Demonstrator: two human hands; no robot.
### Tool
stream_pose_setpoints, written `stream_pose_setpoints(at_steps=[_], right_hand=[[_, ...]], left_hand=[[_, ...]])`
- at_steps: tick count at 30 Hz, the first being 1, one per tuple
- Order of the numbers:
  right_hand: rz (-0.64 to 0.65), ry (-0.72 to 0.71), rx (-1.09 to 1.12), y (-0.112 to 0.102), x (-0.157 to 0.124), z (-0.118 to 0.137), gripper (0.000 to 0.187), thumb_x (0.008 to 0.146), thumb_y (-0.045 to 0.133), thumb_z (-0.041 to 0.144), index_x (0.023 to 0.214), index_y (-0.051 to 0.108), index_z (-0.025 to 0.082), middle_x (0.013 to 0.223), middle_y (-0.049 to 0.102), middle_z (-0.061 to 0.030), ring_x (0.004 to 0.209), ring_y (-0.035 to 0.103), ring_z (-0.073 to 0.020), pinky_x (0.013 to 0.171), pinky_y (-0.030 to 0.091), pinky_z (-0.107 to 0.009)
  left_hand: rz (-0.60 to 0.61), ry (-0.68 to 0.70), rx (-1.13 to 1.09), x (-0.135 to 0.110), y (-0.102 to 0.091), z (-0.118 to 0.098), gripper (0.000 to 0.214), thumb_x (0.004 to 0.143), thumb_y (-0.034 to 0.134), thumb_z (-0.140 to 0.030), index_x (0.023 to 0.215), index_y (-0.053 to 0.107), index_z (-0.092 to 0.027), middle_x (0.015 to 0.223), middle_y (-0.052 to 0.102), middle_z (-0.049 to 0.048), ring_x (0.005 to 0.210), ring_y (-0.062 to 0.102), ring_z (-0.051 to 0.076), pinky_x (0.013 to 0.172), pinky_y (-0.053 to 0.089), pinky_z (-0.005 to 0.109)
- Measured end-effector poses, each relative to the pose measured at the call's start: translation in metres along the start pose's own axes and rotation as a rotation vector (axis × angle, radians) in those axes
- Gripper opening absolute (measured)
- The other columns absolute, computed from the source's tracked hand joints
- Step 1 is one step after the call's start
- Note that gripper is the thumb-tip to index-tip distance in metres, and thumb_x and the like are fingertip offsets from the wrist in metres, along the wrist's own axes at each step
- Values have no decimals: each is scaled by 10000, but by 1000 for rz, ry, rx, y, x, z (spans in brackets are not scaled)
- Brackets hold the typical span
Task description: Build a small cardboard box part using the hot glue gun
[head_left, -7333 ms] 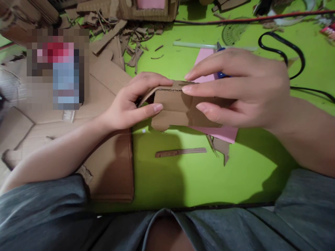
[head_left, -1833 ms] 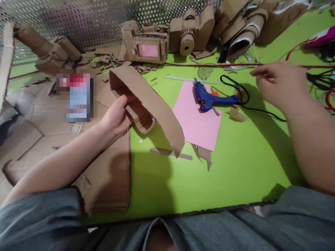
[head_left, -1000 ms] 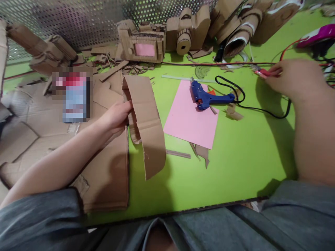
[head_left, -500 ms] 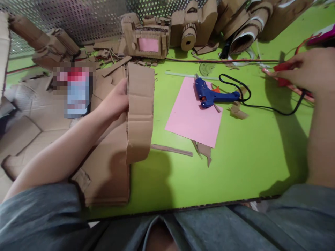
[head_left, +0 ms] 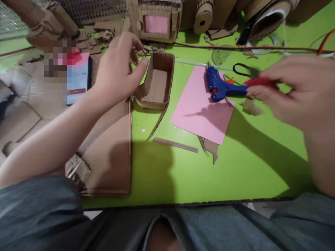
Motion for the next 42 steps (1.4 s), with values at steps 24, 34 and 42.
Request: stream_pose_setpoints(at_steps=[24, 34, 42], right_hand=[[-47, -333, -52, 73, 17, 98, 295, 1150, 538, 86, 1183, 831, 99, 967, 874, -106, 793, 786, -228, 634, 538, -362], [0, -329, -137, 65, 15, 105, 296, 1202, 542, 148, 1117, 826, 155, 878, 805, -76, 755, 719, -227, 636, 473, -373], [-3, -312, -141, 60, 16, 111, 334, 1201, 518, 117, 1091, 833, 126, 857, 790, -88, 733, 707, -237, 652, 479, -397]], left_hand=[[243, 522, 19, -102, 25, -12, 244, 1064, 668, -494, 1113, 800, -294, 1602, 741, 116, 1651, 621, 461, 1423, 436, 830], [271, 516, -13, -101, 24, -15, 266, 1089, 587, -479, 1103, 787, -305, 1582, 753, 101, 1622, 635, 436, 1422, 437, 843], [292, 580, -27, -99, 23, -12, 200, 1073, 651, -433, 1128, 768, -279, 1602, 732, 99, 1582, 639, 441, 1401, 437, 831]])
Point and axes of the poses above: each hand's wrist, its own x-axis towards the middle knuckle, its own y-axis out of the palm, z = x × y, the point moved 4 cm from there along x, towards the middle knuckle
